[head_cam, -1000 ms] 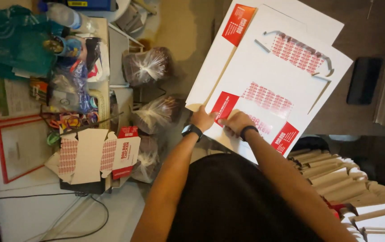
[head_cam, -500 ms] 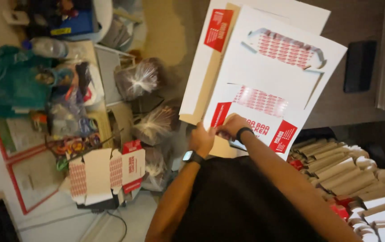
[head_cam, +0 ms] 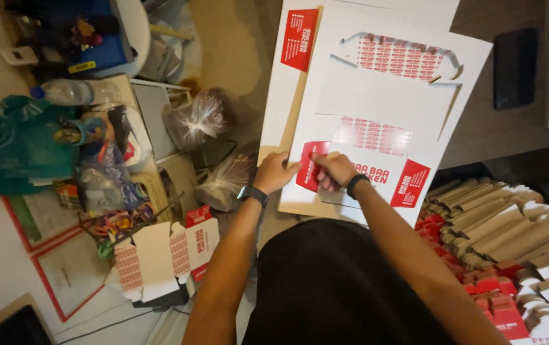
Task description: The person assembles flat cardboard boxes by folding flaps and inserting tabs into slots. They handle multiple boxes one at a time, aligning edges and pressing flaps to form the box shape.
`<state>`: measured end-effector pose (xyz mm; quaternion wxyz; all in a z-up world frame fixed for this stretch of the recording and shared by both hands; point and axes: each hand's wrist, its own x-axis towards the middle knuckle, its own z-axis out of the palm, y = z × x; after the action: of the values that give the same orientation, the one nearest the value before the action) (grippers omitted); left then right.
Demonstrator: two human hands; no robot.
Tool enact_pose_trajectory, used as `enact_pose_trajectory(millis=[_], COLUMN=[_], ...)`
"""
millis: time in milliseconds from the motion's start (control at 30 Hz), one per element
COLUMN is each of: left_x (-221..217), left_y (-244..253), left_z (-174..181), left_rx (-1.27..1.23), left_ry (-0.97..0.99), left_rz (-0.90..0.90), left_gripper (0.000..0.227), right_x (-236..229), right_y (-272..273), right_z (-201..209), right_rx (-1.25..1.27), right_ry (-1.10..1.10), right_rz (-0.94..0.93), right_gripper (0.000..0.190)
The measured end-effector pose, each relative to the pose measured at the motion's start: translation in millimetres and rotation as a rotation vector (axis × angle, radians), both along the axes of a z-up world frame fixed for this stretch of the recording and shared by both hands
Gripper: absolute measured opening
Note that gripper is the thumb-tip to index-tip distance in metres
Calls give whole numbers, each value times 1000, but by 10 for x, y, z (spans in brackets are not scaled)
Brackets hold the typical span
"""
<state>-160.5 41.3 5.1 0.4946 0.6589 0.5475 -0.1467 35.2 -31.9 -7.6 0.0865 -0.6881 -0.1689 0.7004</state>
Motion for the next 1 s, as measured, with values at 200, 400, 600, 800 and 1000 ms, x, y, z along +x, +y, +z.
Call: enact_pose_trajectory(millis=[200,400,600,800,1000], left_x=[459,518,518,697,665], left_y=[486,580,437,710,731], left_z=[377,223,59,381,-1], left_rx=[-292,-92,-14,-58,-82], left_ry=[59,217,251,82,53], left_rz=[17,-286,-308,-198,-201], left_gripper=[88,78,71,71,56], right_x=[-44,-67,-101,-49,-56], right_y=[98,329,280,286,373], right_z=[-210,17,-70,176,184], right_rx=[9,-26,-56,-24,-53], right_ry=[-62,-164,-190,-109,-172], right_rz=[-181,-235,-358,-389,-243], right_gripper=[61,44,37,33,32])
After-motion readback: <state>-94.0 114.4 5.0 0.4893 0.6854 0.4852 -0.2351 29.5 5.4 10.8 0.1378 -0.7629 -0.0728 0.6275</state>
